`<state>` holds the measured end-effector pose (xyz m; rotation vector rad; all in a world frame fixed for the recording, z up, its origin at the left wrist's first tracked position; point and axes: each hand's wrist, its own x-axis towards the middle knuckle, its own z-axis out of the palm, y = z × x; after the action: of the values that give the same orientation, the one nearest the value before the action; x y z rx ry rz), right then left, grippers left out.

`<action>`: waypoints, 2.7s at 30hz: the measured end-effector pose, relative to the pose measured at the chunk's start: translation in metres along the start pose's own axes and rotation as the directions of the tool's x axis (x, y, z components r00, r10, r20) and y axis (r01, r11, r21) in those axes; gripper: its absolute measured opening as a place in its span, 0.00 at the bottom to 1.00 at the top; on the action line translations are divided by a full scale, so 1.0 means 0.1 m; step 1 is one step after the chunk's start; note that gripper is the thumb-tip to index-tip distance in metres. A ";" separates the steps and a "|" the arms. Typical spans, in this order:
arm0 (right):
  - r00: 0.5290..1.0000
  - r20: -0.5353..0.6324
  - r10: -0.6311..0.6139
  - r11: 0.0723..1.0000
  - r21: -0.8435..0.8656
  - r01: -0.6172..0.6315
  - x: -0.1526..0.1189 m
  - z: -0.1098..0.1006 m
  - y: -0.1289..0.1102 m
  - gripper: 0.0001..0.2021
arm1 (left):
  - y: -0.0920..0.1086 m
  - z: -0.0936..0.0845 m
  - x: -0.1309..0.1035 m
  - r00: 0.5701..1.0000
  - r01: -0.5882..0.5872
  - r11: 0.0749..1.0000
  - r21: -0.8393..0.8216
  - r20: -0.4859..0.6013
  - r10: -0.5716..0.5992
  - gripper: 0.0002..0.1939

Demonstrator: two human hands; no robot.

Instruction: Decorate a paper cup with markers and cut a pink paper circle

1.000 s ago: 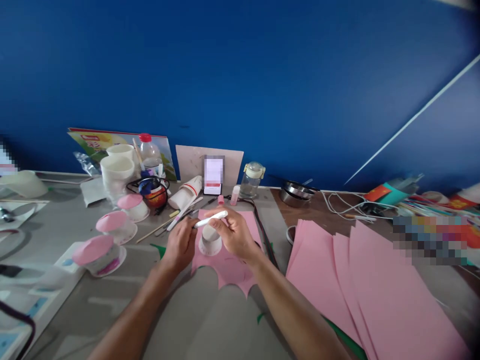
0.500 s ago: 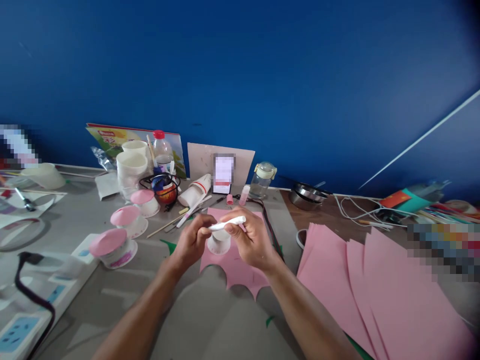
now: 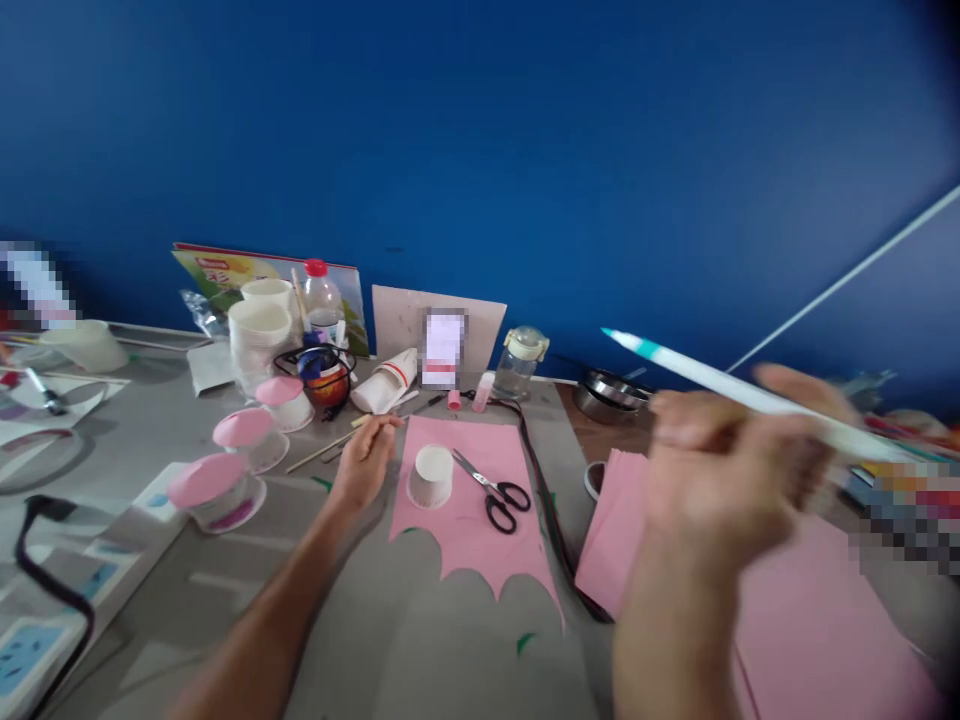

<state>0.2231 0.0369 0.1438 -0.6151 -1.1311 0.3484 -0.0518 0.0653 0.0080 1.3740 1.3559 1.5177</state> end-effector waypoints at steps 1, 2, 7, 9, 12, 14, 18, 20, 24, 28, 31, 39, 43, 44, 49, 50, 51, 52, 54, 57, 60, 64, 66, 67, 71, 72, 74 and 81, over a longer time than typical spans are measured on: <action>0.994 -0.093 -0.059 0.998 0.022 0.062 -0.01 0.03 0.09 0.08 | -0.02 0.01 -0.01 1.000 0.020 1.000 -0.004 0.018 -0.020 0.16; 0.998 -0.056 0.018 1.000 0.007 -0.018 -0.06 0.07 0.21 0.07 | -0.03 0.02 -0.03 0.999 0.041 0.999 -0.024 0.036 -0.040 0.14; 0.860 0.254 0.442 0.897 -0.113 -0.428 -0.65 0.30 0.79 0.08 | -0.01 -0.12 -0.05 0.965 0.075 0.995 0.062 0.249 -0.088 0.13; 0.800 0.288 0.526 0.848 -0.110 -0.518 -0.88 0.32 0.95 0.12 | 0.03 -0.18 -0.06 0.937 0.047 0.987 0.152 0.335 -0.096 0.16; 0.736 0.313 0.600 0.776 -0.003 -0.631 -1.09 0.29 1.08 0.19 | 0.06 -0.19 -0.07 0.904 -0.029 0.983 0.181 0.425 -0.051 0.24; 0.714 0.274 0.644 0.731 0.053 -0.680 -1.14 0.27 1.13 0.20 | 0.05 -0.16 -0.08 0.889 -0.068 0.973 0.219 0.456 -0.040 0.29; 0.677 0.224 0.700 0.666 0.136 -0.734 -1.19 0.24 1.16 0.17 | 0.03 -0.08 -0.10 0.851 -0.143 0.922 0.359 0.521 -0.071 0.39; 0.659 0.214 0.721 0.644 0.146 -0.751 -1.23 0.23 1.13 0.13 | 0.05 -0.06 -0.12 0.832 -0.217 0.891 0.398 0.553 -0.044 0.40; 0.615 0.130 0.778 0.602 0.130 -0.788 -1.29 0.21 1.03 0.12 | 0.10 -0.04 -0.15 0.812 -0.321 0.835 0.446 0.583 0.001 0.35; 0.626 0.102 0.773 0.608 0.160 -0.777 -1.30 0.15 0.93 0.12 | 0.06 -0.03 -0.20 0.854 -0.249 0.807 0.535 0.515 -0.077 0.31; 0.636 0.112 0.763 0.619 0.158 -0.770 -1.31 0.09 0.89 0.14 | 0.02 -0.02 -0.22 0.862 -0.208 0.803 0.559 0.492 -0.120 0.33; 0.672 0.197 0.714 0.670 0.086 -0.737 -1.43 0.05 0.86 0.18 | -0.02 -0.09 -0.22 0.848 -0.203 0.819 0.537 0.514 -0.127 0.36; 0.722 0.234 0.651 0.730 0.067 -0.680 -1.50 0.04 0.87 0.19 | -0.06 -0.10 -0.23 0.855 -0.192 0.803 0.565 0.498 -0.145 0.36; 0.730 0.240 0.640 0.742 0.055 -0.668 -1.51 0.03 0.87 0.19 | -0.06 -0.10 -0.23 0.855 -0.191 0.800 0.568 0.497 -0.149 0.35; 0.745 0.236 0.624 0.769 -0.015 -0.639 -1.51 -0.02 0.88 0.16 | -0.08 -0.10 -0.25 0.858 -0.178 0.818 0.547 0.493 -0.144 0.34; 0.739 0.228 0.634 0.762 -0.022 -0.647 -1.51 -0.03 0.88 0.15 | -0.07 -0.10 -0.25 0.859 -0.179 0.821 0.543 0.493 -0.139 0.34; 0.731 0.219 0.646 0.753 -0.032 -0.657 -1.50 -0.03 0.89 0.15 | -0.07 -0.10 -0.26 0.860 -0.180 0.822 0.540 0.492 -0.134 0.33; 0.722 0.214 0.658 0.745 -0.042 -0.666 -1.50 -0.04 0.90 0.15 | -0.08 -0.11 -0.26 0.862 -0.181 0.823 0.538 0.491 -0.131 0.33; 0.711 0.216 0.669 0.737 -0.063 -0.673 -1.51 -0.05 0.94 0.16 | -0.08 -0.10 -0.27 0.862 -0.179 0.828 0.531 0.490 -0.128 0.33; 0.701 0.273 0.659 0.746 -0.124 -0.654 -1.52 -0.07 1.00 0.19 | -0.10 -0.07 -0.30 0.862 -0.161 0.847 0.507 0.489 -0.130 0.32; 0.696 0.356 0.623 0.782 -0.276 -0.559 -1.50 -0.10 1.07 0.19 | -0.10 0.00 -0.35 0.863 -0.135 0.861 0.491 0.485 -0.141 0.32; 0.732 0.446 0.515 0.829 -0.476 -0.294 -1.41 -0.16 1.11 0.15 | -0.06 0.10 -0.40 0.857 -0.127 0.861 0.492 0.492 -0.155 0.33; 0.748 0.469 0.470 0.833 -0.515 -0.201 -1.36 -0.18 1.10 0.15 | -0.05 0.12 -0.41 0.859 -0.133 0.861 0.491 0.490 -0.147 0.33; 0.752 0.479 0.454 0.835 -0.522 -0.172 -1.33 -0.18 1.09 0.14 | -0.05 0.13 -0.41 0.861 -0.139 0.863 0.486 0.490 -0.137 0.33; 0.747 0.532 0.398 0.824 -0.565 -0.036 -1.27 -0.21 1.08 0.15 | -0.04 0.13 -0.40 0.860 -0.156 0.867 0.473 0.497 -0.117 0.34; 0.743 0.536 0.402 0.804 -0.594 -0.007 -1.26 -0.23 1.09 0.15 | -0.05 0.12 -0.40 0.861 -0.157 0.863 0.480 0.495 -0.119 0.34; 0.731 0.526 0.435 0.753 -0.658 0.026 -1.24 -0.26 1.12 0.16 | -0.06 0.10 -0.41 0.867 -0.162 0.853 0.497 0.484 -0.117 0.34; 0.628 0.506 0.591 0.609 -0.790 0.063 -1.13 -0.34 1.10 0.20 | -0.18 0.02 -0.40 0.880 -0.209 0.811 0.547 0.466 -0.087 0.34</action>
<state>0.2140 0.0512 -0.0163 -1.5384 -2.0231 0.4229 -0.0440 0.0322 -0.0203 2.0261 1.5137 0.7062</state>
